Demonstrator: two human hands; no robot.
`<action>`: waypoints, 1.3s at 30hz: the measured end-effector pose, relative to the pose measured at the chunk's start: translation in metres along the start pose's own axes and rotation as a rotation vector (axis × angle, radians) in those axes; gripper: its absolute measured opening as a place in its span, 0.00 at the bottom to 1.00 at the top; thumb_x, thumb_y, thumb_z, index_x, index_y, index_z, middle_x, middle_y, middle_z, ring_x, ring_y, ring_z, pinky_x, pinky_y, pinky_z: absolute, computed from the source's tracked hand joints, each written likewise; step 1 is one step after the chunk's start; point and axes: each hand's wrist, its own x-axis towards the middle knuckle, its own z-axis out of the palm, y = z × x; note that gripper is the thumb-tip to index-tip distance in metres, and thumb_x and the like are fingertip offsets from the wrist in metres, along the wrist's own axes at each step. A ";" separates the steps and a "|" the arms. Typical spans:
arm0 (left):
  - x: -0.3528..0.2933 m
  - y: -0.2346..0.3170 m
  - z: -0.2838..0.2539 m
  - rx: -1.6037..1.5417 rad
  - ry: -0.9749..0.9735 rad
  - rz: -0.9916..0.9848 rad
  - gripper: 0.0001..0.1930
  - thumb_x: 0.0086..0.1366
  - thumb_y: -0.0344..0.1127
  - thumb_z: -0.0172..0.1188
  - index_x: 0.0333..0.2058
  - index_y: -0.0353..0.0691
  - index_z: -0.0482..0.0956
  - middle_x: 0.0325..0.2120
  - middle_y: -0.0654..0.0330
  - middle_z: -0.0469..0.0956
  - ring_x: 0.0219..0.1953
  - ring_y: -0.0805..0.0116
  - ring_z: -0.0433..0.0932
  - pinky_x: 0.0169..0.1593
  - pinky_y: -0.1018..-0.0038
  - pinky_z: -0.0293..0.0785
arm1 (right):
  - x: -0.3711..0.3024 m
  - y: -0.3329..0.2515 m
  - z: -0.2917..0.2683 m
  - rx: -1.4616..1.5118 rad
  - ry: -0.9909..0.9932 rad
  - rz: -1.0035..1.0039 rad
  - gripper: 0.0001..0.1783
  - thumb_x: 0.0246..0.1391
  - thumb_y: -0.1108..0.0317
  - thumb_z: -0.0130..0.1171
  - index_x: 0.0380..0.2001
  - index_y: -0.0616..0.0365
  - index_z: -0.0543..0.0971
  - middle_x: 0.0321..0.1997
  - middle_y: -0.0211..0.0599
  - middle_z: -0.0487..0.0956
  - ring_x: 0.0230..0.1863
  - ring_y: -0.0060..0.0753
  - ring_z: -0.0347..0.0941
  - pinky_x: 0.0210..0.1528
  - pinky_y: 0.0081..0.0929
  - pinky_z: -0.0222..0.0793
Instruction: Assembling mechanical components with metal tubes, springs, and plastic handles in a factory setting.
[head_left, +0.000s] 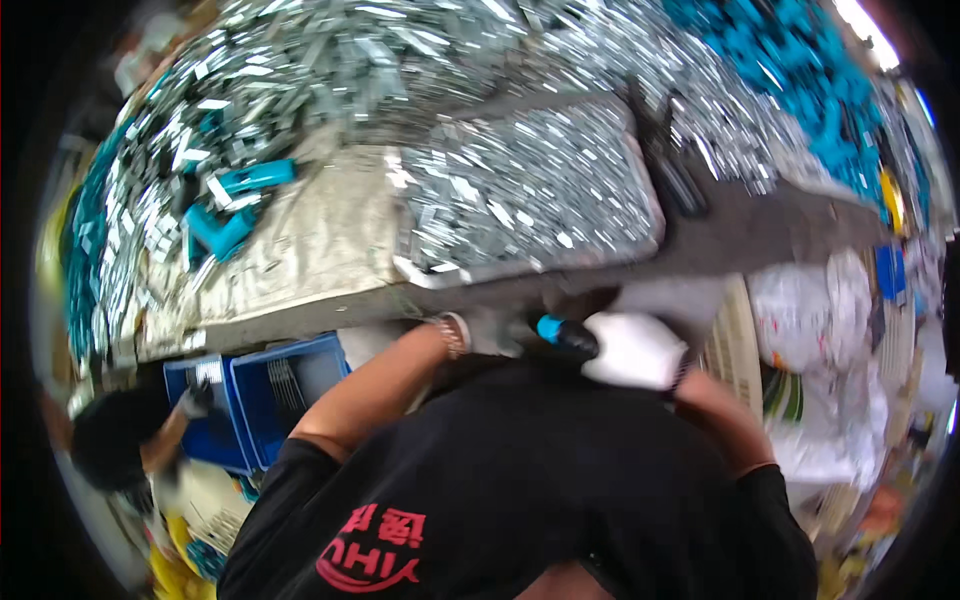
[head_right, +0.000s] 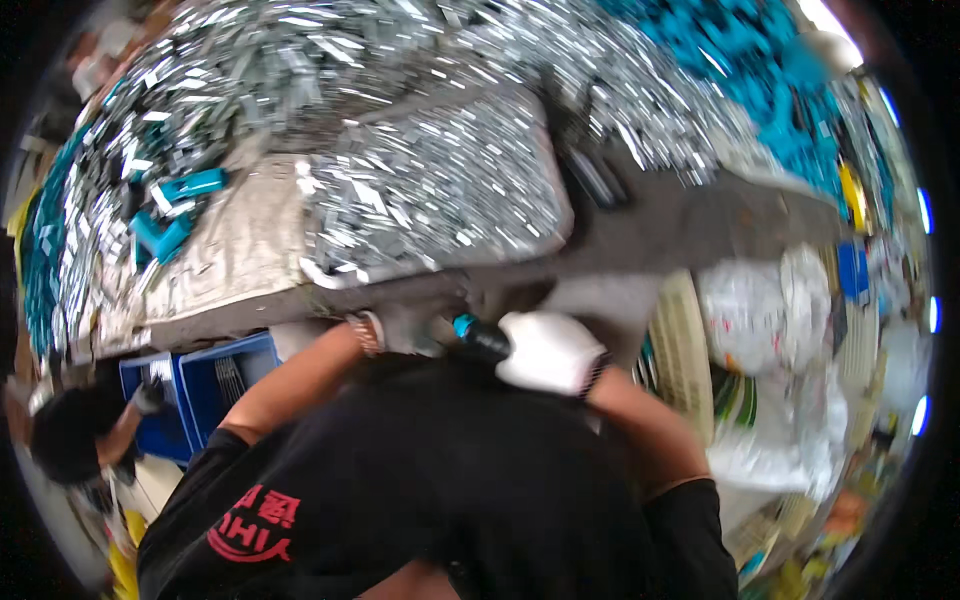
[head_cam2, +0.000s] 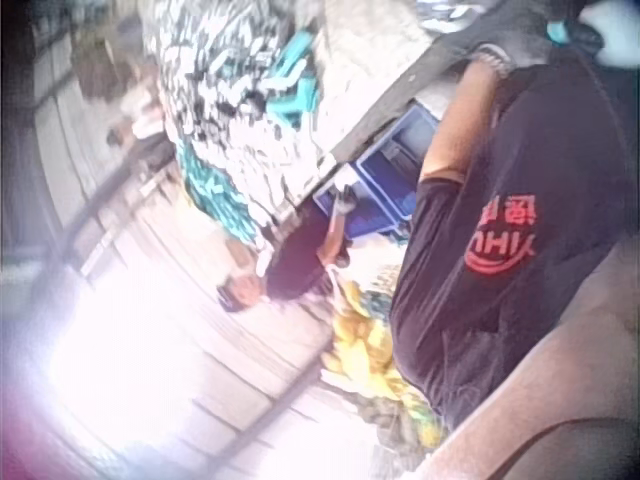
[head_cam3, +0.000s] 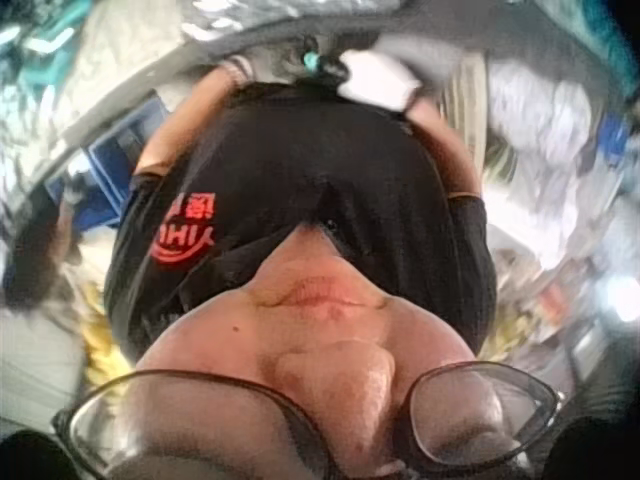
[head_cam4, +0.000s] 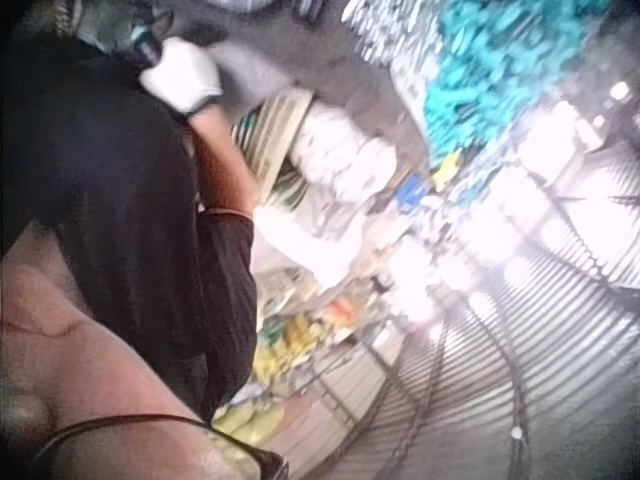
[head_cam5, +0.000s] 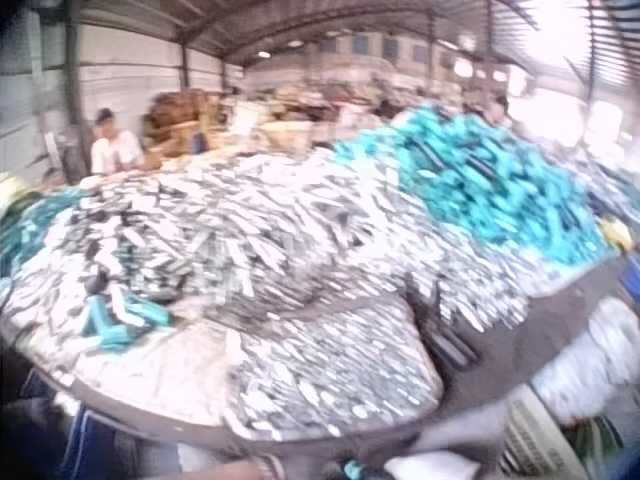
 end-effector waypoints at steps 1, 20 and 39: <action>-0.008 -0.008 0.009 0.181 0.088 0.008 0.22 0.56 0.39 0.67 0.49 0.37 0.78 0.48 0.48 0.79 0.52 0.59 0.77 0.51 0.65 0.78 | -0.038 0.012 -0.015 0.058 0.151 -0.117 0.18 0.41 0.59 0.66 0.30 0.62 0.79 0.29 0.52 0.80 0.33 0.56 0.78 0.39 0.44 0.73; 0.139 0.212 0.057 -0.361 -0.252 0.158 0.45 0.65 0.60 0.61 0.66 0.29 0.58 0.55 0.48 0.74 0.49 0.63 0.77 0.56 0.69 0.73 | -0.266 0.271 0.196 0.706 0.830 0.595 0.37 0.55 0.59 0.66 0.68 0.46 0.68 0.46 0.35 0.82 0.38 0.27 0.76 0.44 0.25 0.73; 0.036 0.148 0.023 -0.299 0.342 -0.397 0.32 0.71 0.47 0.59 0.63 0.29 0.64 0.54 0.47 0.74 0.48 0.66 0.77 0.51 0.72 0.75 | -0.139 0.455 0.367 0.031 -0.337 1.195 0.24 0.59 0.55 0.50 0.58 0.44 0.79 0.63 0.42 0.76 0.63 0.42 0.73 0.63 0.35 0.69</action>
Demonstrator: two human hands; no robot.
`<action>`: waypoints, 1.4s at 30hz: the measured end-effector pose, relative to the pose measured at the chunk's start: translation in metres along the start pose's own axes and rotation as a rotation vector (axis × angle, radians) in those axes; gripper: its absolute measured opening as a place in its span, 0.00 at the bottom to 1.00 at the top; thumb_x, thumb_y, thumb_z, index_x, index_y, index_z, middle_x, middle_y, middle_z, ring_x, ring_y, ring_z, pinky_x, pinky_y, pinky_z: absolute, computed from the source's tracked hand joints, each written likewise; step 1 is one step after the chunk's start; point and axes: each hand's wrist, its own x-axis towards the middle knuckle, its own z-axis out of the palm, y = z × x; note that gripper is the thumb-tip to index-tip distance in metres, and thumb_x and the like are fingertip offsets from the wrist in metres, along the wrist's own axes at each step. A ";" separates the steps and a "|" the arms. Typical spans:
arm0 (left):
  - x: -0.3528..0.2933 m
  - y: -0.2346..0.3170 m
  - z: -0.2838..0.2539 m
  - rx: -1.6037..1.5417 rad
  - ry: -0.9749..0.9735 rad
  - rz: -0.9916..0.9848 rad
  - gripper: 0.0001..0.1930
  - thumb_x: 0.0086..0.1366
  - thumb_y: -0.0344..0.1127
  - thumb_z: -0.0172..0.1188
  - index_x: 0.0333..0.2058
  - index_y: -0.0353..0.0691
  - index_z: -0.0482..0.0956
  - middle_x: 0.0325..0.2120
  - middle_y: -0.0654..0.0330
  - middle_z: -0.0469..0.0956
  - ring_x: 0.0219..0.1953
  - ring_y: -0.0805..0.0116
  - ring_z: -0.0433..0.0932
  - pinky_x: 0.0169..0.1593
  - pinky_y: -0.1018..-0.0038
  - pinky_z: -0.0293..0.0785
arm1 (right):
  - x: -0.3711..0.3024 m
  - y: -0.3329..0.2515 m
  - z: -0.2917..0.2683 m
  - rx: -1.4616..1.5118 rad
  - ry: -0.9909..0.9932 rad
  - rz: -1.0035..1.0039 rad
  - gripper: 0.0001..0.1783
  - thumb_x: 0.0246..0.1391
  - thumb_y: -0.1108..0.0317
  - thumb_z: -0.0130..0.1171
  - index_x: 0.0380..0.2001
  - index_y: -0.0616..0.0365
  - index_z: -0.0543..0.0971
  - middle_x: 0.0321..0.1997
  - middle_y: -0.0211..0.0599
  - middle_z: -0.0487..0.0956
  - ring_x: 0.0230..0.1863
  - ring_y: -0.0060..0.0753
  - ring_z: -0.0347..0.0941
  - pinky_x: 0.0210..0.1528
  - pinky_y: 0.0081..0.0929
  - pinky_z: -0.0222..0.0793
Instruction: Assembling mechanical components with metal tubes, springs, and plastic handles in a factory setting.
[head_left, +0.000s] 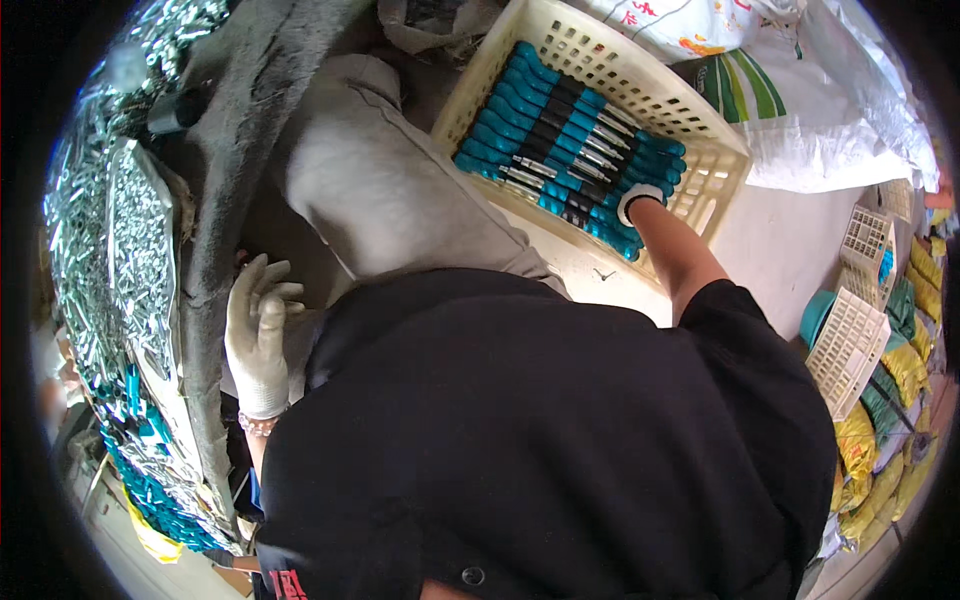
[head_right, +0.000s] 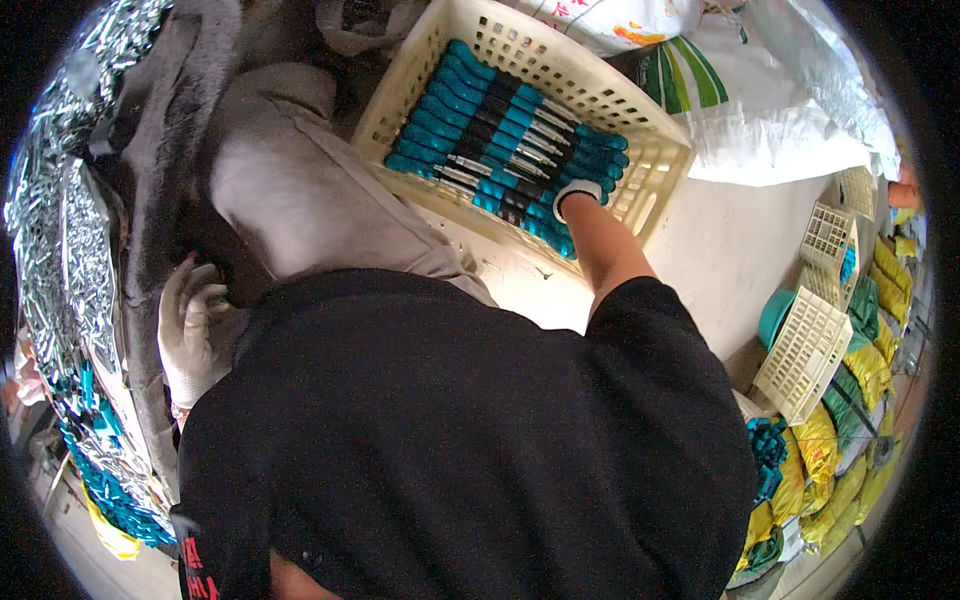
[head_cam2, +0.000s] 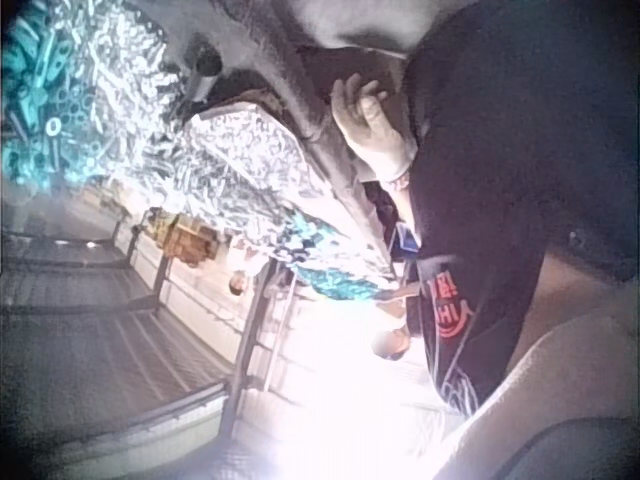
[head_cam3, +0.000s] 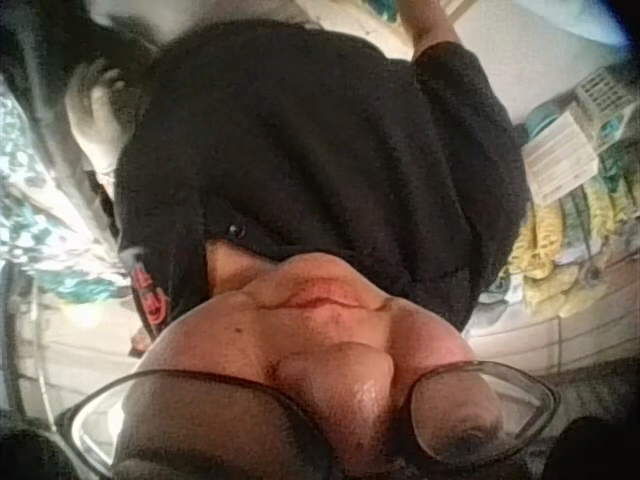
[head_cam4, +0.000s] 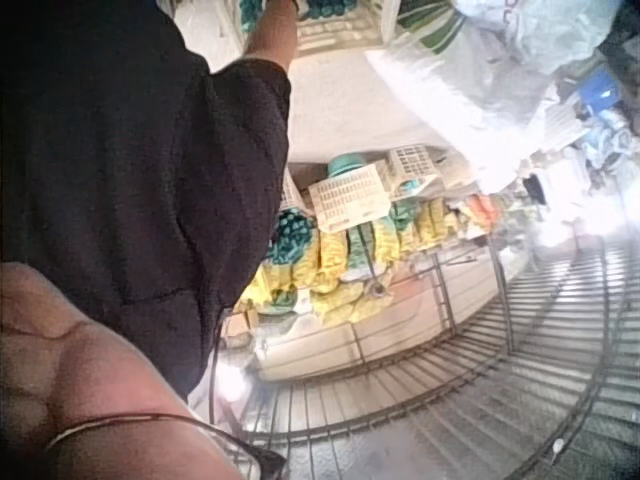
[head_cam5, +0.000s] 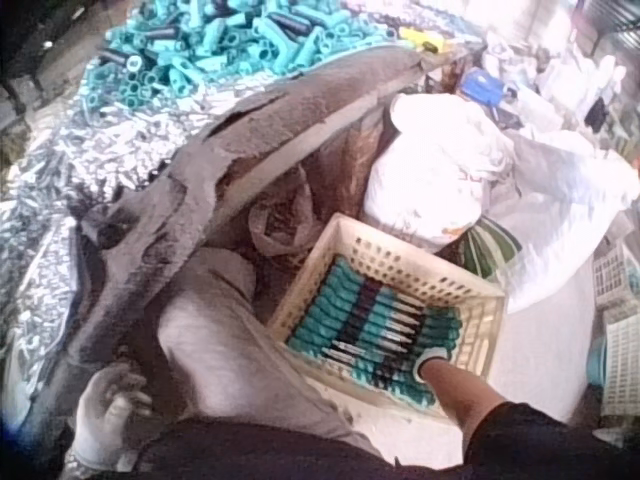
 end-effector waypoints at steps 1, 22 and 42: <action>-0.006 -0.001 -0.005 0.017 0.008 0.002 0.31 0.71 0.46 0.59 0.63 0.29 0.64 0.54 0.47 0.75 0.48 0.66 0.77 0.51 0.71 0.75 | -0.046 -0.011 -0.032 0.053 0.040 0.027 0.23 0.56 0.57 0.52 0.54 0.44 0.82 0.62 0.40 0.77 0.63 0.41 0.73 0.61 0.35 0.70; -0.100 -0.005 -0.160 0.007 0.097 0.405 0.21 0.67 0.46 0.63 0.50 0.36 0.78 0.45 0.51 0.81 0.48 0.54 0.80 0.52 0.64 0.76 | -0.505 -0.358 -0.556 0.365 1.460 -1.335 0.19 0.59 0.58 0.56 0.46 0.59 0.81 0.46 0.52 0.82 0.49 0.53 0.78 0.52 0.39 0.74; 0.018 -0.055 -0.391 1.248 0.704 -0.409 0.14 0.61 0.36 0.57 0.41 0.35 0.85 0.38 0.45 0.83 0.43 0.47 0.84 0.48 0.61 0.79 | -0.552 -0.311 -0.486 1.041 0.593 -1.635 0.18 0.59 0.69 0.55 0.50 0.67 0.73 0.32 0.31 0.77 0.27 0.20 0.72 0.29 0.19 0.69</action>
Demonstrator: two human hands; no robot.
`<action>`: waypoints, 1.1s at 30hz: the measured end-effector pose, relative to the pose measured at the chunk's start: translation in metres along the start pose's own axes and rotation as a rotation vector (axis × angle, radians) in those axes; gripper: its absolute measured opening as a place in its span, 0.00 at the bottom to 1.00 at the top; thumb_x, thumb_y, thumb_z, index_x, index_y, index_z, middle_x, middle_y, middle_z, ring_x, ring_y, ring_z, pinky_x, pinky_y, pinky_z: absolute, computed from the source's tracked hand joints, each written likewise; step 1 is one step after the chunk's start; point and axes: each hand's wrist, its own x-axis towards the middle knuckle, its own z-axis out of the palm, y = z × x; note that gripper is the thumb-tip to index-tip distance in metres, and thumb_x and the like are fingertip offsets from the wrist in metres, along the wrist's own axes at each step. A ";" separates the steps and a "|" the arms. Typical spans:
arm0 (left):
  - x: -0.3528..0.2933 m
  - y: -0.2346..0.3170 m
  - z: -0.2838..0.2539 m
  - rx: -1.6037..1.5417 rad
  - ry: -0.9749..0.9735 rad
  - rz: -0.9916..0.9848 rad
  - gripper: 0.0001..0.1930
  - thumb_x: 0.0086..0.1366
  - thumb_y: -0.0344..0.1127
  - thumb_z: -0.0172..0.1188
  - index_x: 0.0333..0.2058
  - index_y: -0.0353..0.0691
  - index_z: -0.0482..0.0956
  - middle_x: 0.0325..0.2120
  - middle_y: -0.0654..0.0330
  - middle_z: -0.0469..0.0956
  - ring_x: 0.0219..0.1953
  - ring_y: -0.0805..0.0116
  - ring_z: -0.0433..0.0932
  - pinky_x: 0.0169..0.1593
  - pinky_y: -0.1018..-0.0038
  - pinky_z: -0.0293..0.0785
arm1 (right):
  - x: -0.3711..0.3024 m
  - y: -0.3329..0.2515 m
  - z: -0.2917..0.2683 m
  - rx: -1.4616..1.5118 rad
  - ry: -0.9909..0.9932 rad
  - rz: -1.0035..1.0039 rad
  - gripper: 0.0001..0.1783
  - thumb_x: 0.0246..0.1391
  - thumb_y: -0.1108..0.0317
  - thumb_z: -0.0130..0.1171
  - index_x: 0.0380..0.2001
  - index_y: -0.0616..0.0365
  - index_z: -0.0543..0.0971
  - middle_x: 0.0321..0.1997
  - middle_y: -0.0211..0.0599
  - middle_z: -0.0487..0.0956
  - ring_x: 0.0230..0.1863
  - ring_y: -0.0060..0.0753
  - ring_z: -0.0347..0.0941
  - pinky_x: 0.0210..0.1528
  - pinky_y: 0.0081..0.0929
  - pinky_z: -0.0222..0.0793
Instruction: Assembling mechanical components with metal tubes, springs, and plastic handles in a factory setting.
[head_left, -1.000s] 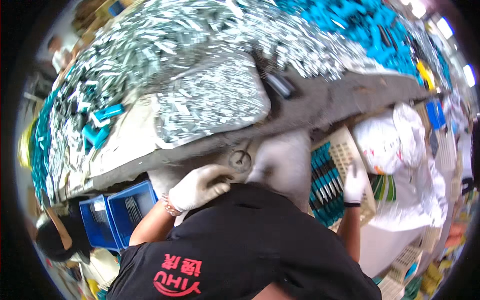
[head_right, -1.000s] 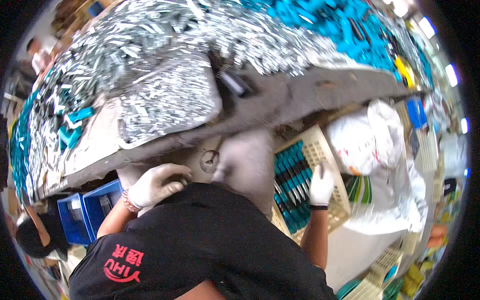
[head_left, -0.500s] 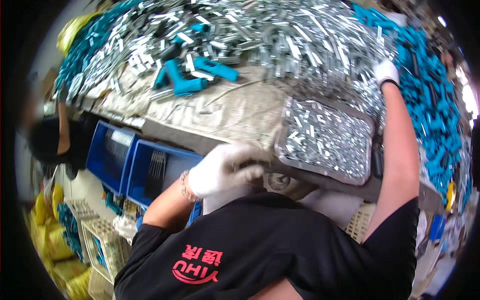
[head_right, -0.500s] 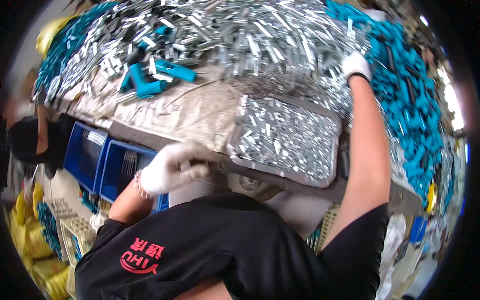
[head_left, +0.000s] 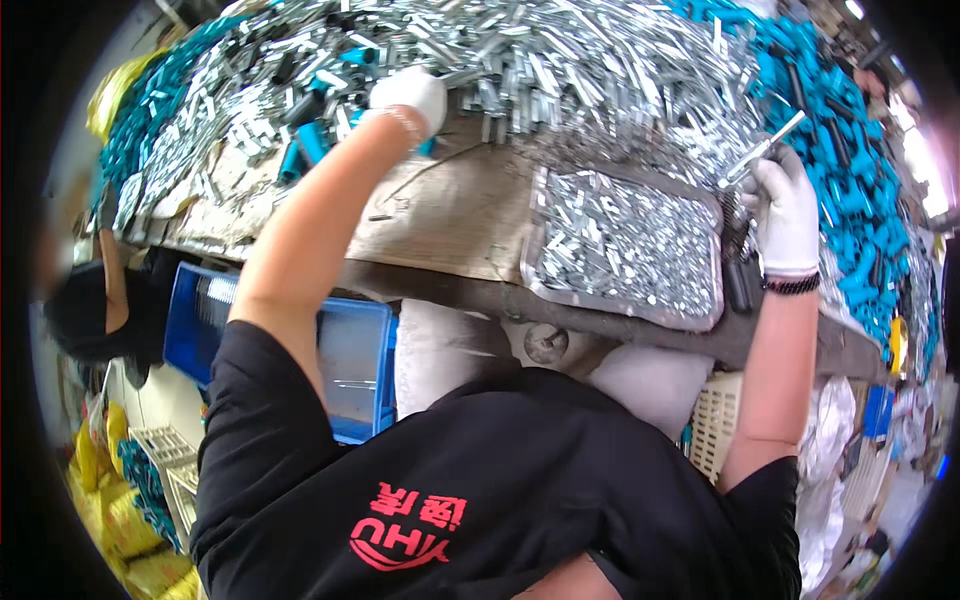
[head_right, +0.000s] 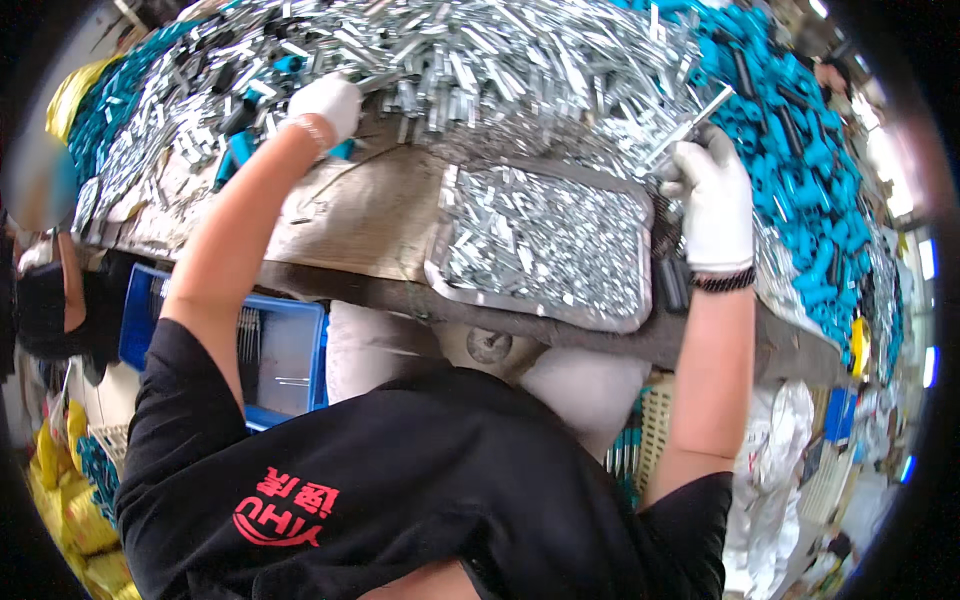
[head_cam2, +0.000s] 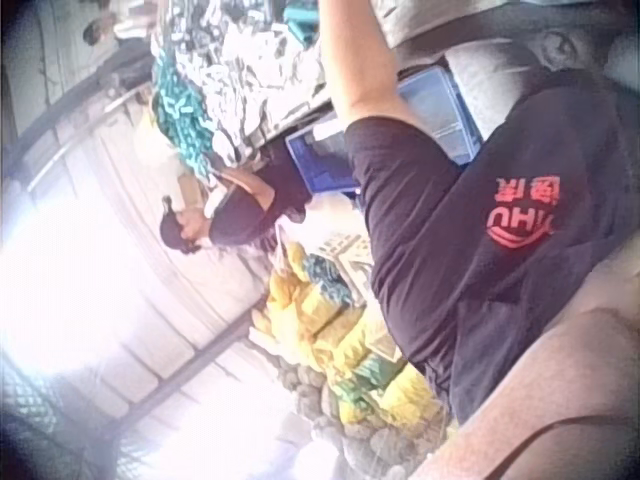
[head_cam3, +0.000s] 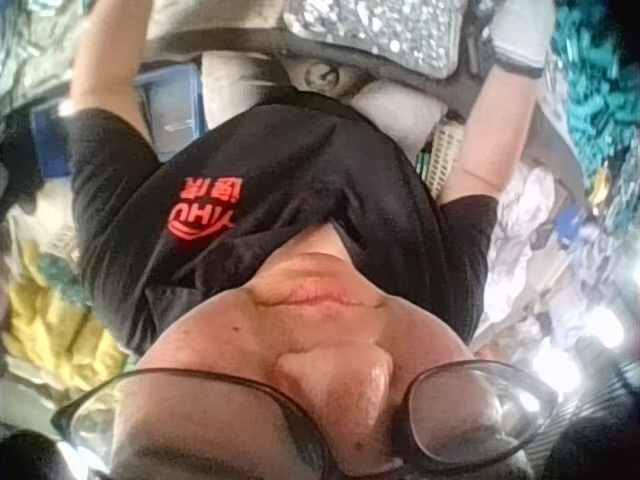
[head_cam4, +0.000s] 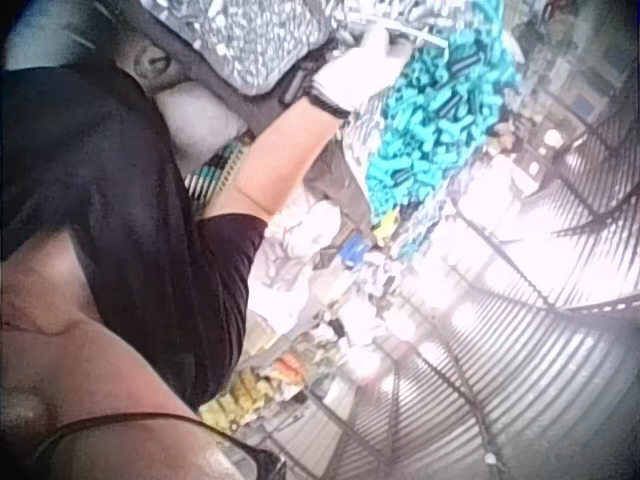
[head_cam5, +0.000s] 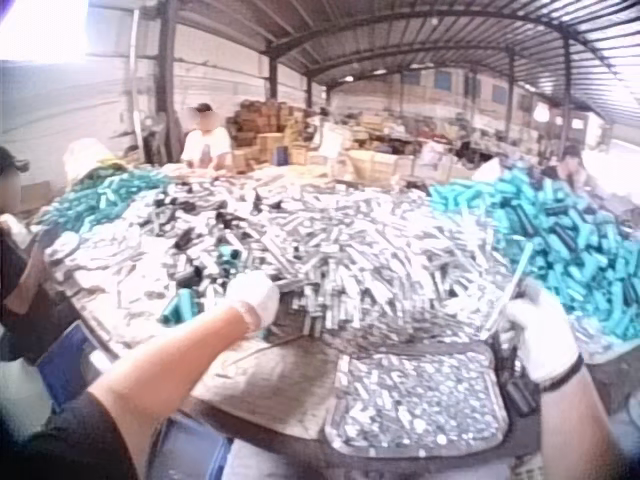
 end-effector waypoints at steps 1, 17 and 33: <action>-0.010 0.008 -0.017 -0.090 0.000 0.037 0.15 0.61 0.37 0.58 0.42 0.35 0.84 0.39 0.46 0.83 0.42 0.48 0.83 0.47 0.61 0.79 | -0.019 0.002 -0.005 0.189 -0.001 -0.017 0.16 0.61 0.69 0.54 0.50 0.67 0.72 0.34 0.33 0.78 0.29 0.23 0.74 0.31 0.22 0.72; -0.234 0.135 -0.061 -1.137 0.062 0.552 0.22 0.52 0.39 0.73 0.46 0.39 0.81 0.35 0.53 0.78 0.36 0.51 0.80 0.40 0.63 0.77 | -0.136 -0.022 0.060 -0.303 -0.530 -0.447 0.18 0.52 0.60 0.69 0.42 0.58 0.79 0.33 0.41 0.79 0.32 0.41 0.76 0.38 0.35 0.71; -0.221 0.071 -0.050 -1.228 0.139 0.110 0.22 0.57 0.40 0.74 0.45 0.32 0.80 0.35 0.64 0.80 0.36 0.78 0.77 0.43 0.78 0.75 | 0.075 0.012 0.106 -0.696 -0.451 -0.452 0.16 0.60 0.63 0.57 0.47 0.59 0.82 0.45 0.42 0.84 0.48 0.36 0.80 0.54 0.29 0.72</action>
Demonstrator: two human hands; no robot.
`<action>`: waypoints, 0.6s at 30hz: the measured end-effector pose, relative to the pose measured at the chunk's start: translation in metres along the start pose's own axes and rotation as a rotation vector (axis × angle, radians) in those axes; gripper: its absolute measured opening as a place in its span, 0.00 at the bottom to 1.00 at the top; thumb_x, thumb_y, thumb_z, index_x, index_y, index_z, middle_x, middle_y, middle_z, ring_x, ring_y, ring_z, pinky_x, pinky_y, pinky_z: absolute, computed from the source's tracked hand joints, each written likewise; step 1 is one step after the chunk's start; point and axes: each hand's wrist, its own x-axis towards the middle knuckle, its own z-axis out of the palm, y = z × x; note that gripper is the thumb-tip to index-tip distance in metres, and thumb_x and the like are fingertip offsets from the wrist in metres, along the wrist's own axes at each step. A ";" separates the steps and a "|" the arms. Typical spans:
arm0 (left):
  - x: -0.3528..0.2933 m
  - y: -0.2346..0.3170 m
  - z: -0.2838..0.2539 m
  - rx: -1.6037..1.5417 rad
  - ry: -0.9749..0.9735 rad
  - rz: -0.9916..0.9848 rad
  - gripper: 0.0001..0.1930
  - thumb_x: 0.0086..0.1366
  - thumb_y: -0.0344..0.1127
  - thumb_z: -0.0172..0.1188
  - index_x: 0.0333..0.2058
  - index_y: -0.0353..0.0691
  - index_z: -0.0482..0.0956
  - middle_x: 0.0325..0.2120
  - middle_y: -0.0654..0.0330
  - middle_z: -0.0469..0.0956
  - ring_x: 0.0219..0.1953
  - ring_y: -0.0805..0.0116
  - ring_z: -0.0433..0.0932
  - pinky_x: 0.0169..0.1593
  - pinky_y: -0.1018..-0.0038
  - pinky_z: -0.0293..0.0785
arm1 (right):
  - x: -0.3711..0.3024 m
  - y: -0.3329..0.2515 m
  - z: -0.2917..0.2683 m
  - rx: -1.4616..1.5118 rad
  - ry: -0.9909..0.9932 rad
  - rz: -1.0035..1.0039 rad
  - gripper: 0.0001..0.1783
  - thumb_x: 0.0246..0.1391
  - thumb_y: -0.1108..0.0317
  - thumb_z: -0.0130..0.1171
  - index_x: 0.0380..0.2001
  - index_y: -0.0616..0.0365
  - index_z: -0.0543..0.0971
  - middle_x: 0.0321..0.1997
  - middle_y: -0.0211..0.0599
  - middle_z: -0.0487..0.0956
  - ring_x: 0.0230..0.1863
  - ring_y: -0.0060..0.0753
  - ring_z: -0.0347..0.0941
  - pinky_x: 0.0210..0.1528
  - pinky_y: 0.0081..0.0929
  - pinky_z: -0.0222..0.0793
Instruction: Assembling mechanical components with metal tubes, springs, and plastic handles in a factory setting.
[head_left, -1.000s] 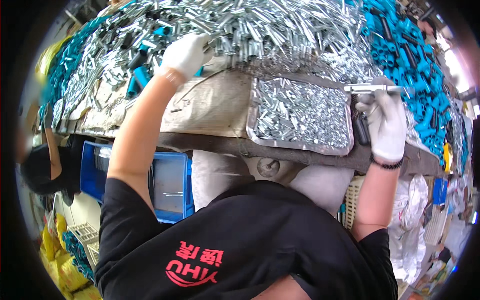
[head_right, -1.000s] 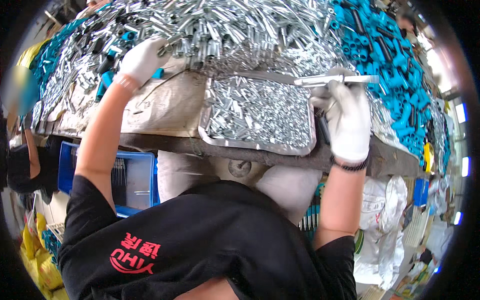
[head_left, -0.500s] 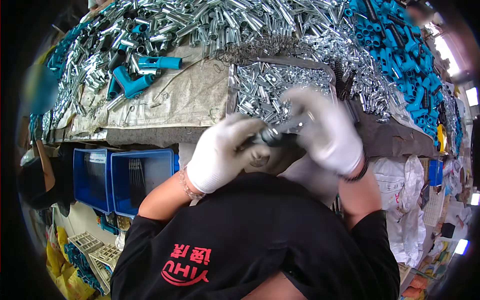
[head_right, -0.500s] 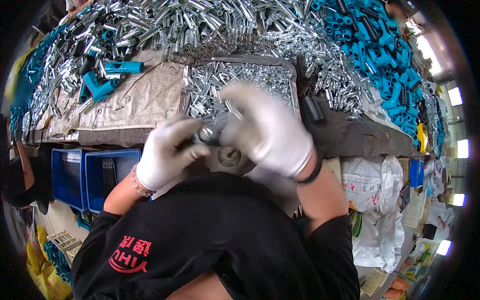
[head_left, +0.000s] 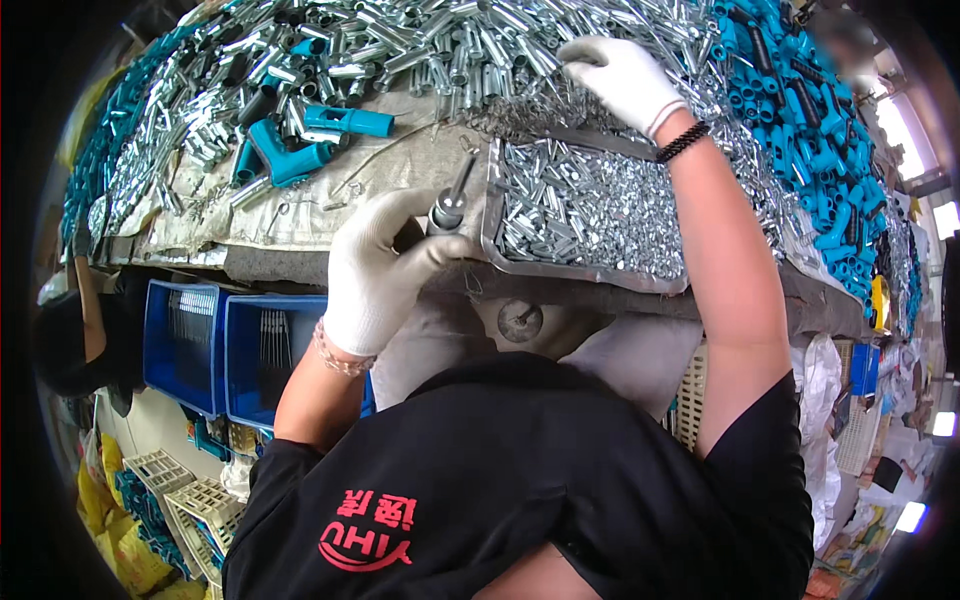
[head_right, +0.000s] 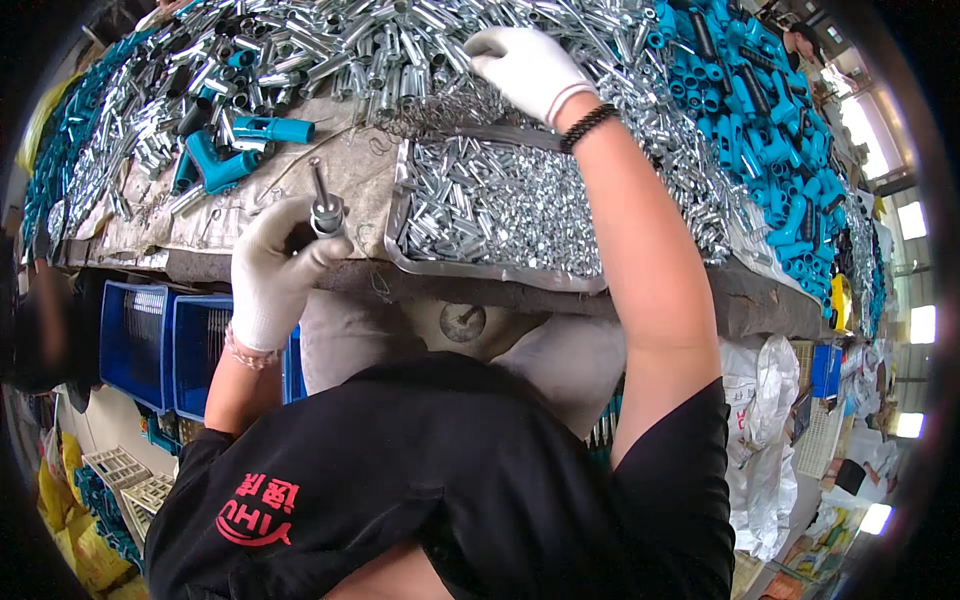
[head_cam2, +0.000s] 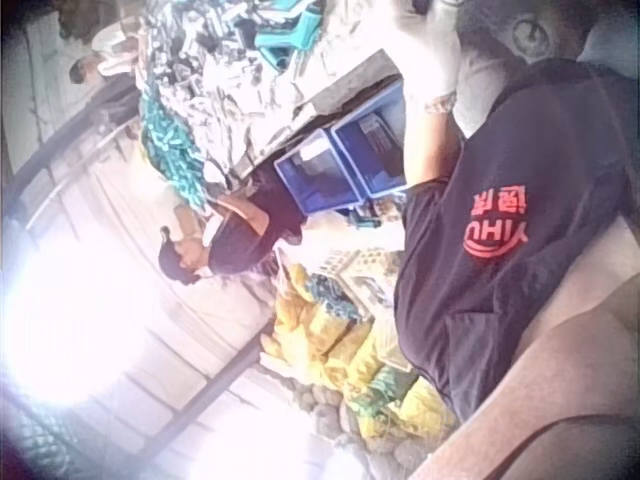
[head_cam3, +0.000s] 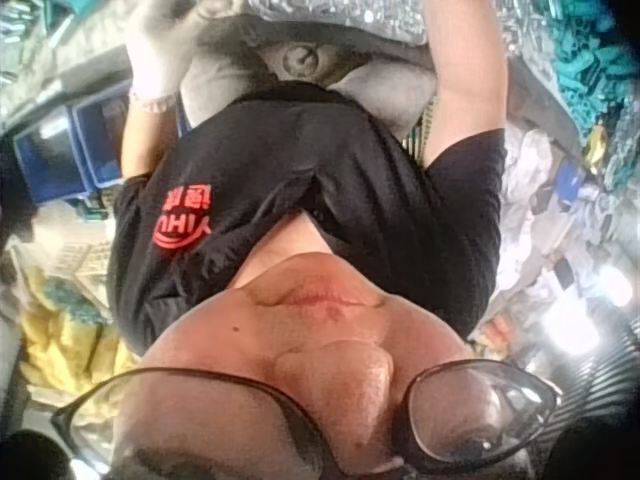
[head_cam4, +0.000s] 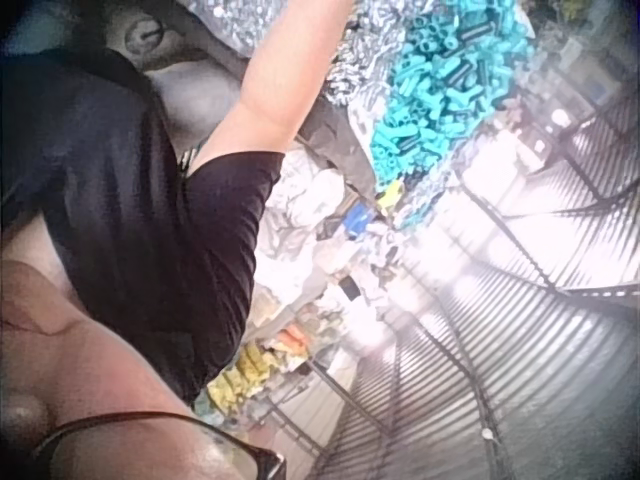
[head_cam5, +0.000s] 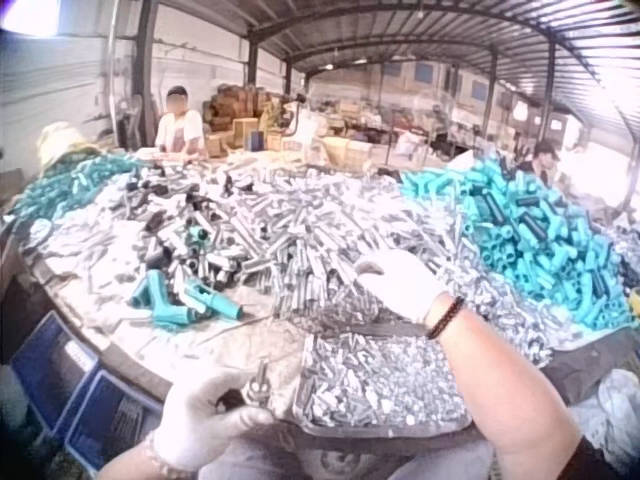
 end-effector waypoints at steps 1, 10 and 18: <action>-0.001 0.000 0.001 0.009 0.004 -0.015 0.22 0.57 0.40 0.74 0.45 0.32 0.80 0.35 0.64 0.80 0.36 0.78 0.77 0.42 0.78 0.75 | 0.006 -0.006 0.004 -0.045 -0.038 -0.010 0.16 0.60 0.62 0.57 0.47 0.59 0.82 0.45 0.43 0.84 0.48 0.38 0.80 0.54 0.29 0.72; 0.021 -0.010 0.001 -0.097 -0.068 -0.016 0.17 0.59 0.30 0.71 0.45 0.32 0.76 0.35 0.62 0.80 0.37 0.79 0.79 0.43 0.79 0.76 | 0.031 -0.019 -0.029 -0.364 -0.187 -0.046 0.18 0.55 0.57 0.59 0.38 0.62 0.81 0.35 0.47 0.82 0.39 0.42 0.80 0.46 0.37 0.74; 0.020 -0.021 -0.018 -0.085 0.147 -0.170 0.13 0.62 0.31 0.66 0.42 0.32 0.76 0.32 0.60 0.80 0.32 0.77 0.78 0.37 0.80 0.75 | -0.119 -0.012 -0.048 0.521 0.440 0.326 0.24 0.64 0.63 0.57 0.57 0.67 0.71 0.41 0.41 0.81 0.38 0.26 0.78 0.43 0.23 0.75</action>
